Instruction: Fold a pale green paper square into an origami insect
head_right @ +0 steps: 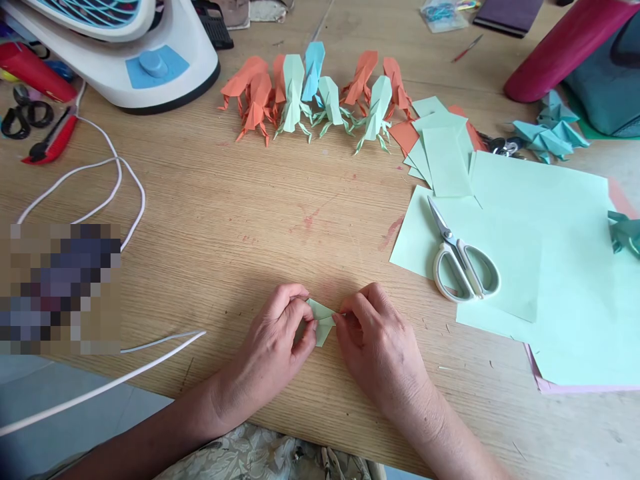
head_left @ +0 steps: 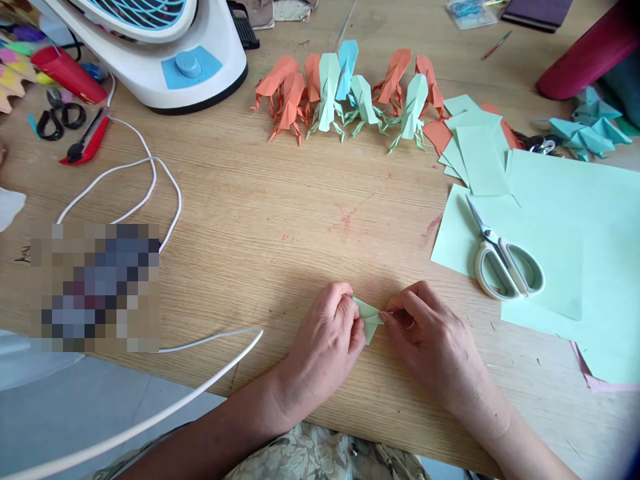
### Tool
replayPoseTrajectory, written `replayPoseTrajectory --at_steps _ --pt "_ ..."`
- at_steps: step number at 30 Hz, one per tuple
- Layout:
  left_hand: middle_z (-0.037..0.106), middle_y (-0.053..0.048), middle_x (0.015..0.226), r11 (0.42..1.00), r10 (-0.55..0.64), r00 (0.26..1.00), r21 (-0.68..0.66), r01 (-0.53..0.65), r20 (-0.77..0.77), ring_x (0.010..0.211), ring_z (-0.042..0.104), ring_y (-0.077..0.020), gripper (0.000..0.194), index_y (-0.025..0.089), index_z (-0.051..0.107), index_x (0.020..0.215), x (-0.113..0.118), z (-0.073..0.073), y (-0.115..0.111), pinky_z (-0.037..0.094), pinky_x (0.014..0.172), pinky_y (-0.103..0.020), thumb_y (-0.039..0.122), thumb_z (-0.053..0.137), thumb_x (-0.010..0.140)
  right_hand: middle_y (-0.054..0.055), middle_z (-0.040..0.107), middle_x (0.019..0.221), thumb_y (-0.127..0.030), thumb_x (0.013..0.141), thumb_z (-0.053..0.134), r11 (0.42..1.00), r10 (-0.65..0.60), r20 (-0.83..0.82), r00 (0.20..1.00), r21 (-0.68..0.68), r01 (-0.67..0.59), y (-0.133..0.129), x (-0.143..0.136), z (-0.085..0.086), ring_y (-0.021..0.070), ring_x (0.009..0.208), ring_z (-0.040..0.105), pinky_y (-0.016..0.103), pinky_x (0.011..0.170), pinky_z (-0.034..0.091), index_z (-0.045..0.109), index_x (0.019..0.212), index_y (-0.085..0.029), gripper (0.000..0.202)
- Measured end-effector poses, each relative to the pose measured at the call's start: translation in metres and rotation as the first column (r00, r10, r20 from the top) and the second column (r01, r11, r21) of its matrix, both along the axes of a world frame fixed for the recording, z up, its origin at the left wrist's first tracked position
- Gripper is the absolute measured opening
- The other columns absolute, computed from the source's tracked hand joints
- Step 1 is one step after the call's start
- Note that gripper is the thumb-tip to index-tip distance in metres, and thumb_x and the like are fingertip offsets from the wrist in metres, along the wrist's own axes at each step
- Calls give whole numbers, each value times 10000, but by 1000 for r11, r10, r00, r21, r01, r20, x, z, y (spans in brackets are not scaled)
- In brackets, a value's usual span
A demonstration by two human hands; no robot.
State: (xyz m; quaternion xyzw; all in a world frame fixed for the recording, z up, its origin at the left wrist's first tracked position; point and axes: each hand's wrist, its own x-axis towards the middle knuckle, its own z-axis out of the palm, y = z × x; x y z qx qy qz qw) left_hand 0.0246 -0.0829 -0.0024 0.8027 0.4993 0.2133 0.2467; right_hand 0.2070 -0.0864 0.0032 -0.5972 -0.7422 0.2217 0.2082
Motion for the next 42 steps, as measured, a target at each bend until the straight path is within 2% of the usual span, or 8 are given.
replayPoseTrajectory --at_steps 8,17,25,30,33,35,38,42 --pt "526 -94 1045 1000 -1 1000 18 2 -21 1014 567 -214 102 166 495 867 1 -1 1 536 915 -365 68 494 896 15 531 810 -244 934 544 1000 -1 61 998 -21 3 1 -2 2 122 578 530 263 527 426 537 822 -216 115" --pt "511 -84 1053 1000 13 1000 -26 -13 -8 927 571 -196 98 162 498 872 0 1 1 531 833 -347 69 520 893 16 526 814 -212 918 549 1000 1 86 996 -2 -1 -1 -3 2 131 613 526 265 550 416 524 818 -212 103" --pt "516 -68 1033 999 14 1000 -48 -16 -26 915 563 -196 121 172 498 864 1 4 2 521 829 -348 57 535 874 17 531 849 -132 914 545 999 36 -28 999 5 -36 0 -1 -1 122 645 510 256 559 406 568 854 -211 102" --pt "516 -66 1042 999 14 1000 -41 -15 -25 924 565 -194 117 178 495 869 0 2 2 520 831 -338 69 534 884 47 561 894 -75 937 535 968 193 -71 979 177 -178 -8 7 -4 149 756 543 284 649 435 637 1000 -200 172" --pt "512 -56 1020 1000 12 1000 -28 -13 -27 903 565 -183 108 178 492 876 0 1 3 518 819 -325 78 524 900 61 594 887 -55 935 549 900 326 47 944 291 -326 -12 12 -2 168 740 531 327 660 416 646 1108 -183 236" --pt "510 -53 1012 1000 13 999 -18 -14 -32 889 563 -178 103 177 490 878 0 2 3 516 813 -321 82 519 904 69 618 878 -51 934 553 855 372 136 918 336 -396 -14 13 0 175 706 511 340 639 393 645 1149 -163 259" --pt "512 -56 1013 1000 17 999 -8 -17 -40 879 560 -176 103 175 490 877 1 3 3 515 805 -320 80 520 901 87 639 893 -57 939 547 827 386 223 895 347 -443 -14 13 0 186 698 501 345 625 382 645 1178 -134 269" --pt "526 -61 1020 1000 17 1000 8 -16 -23 899 572 -185 107 176 494 866 0 2 2 522 810 -329 76 509 903 96 642 922 -81 953 528 828 390 267 881 317 -462 -14 14 -2 194 710 508 350 634 388 650 1189 -130 270"
